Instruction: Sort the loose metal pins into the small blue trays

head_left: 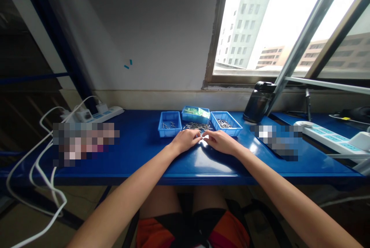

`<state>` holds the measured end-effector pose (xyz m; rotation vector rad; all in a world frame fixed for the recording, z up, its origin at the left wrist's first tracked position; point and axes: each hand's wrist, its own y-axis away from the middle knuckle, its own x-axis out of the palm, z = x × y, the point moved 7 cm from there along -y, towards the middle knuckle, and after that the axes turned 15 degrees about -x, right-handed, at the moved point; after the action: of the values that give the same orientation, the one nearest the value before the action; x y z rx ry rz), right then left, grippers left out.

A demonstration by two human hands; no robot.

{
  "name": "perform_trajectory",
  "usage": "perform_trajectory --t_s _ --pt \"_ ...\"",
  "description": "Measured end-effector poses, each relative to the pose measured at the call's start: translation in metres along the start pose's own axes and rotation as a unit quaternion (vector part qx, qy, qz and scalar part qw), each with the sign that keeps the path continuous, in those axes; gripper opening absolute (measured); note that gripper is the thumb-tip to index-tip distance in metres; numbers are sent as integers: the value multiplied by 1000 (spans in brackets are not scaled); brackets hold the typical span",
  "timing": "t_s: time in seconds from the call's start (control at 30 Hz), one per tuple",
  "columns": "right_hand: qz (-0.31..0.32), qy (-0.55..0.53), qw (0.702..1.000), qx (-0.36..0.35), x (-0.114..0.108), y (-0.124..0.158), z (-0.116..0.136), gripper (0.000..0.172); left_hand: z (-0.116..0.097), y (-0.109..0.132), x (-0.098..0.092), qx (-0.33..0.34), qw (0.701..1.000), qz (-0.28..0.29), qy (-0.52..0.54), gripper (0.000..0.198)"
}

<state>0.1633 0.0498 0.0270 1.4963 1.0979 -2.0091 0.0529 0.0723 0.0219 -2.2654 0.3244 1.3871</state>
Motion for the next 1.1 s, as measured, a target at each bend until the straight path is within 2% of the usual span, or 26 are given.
perform_trajectory --t_s 0.17,0.4,0.63,0.8,0.93,1.1 --pt "-2 24 999 27 1 1 -8 26 1 2 -2 -18 1000 2 1 27" --pt "-2 39 996 80 1 5 -19 18 6 3 -5 -53 999 -4 -9 23" --pt "1 23 997 77 3 4 -19 12 -6 5 -12 -4 1000 -16 14 20" --pt "-49 -55 996 46 4 2 -13 15 -15 9 -15 37 997 -62 22 22" --pt "-86 -93 991 40 2 1 -13 20 -15 7 -7 56 998 -31 22 22" --pt "-63 -112 991 42 6 0 -12 23 -14 6 -7 51 998 -26 33 18"
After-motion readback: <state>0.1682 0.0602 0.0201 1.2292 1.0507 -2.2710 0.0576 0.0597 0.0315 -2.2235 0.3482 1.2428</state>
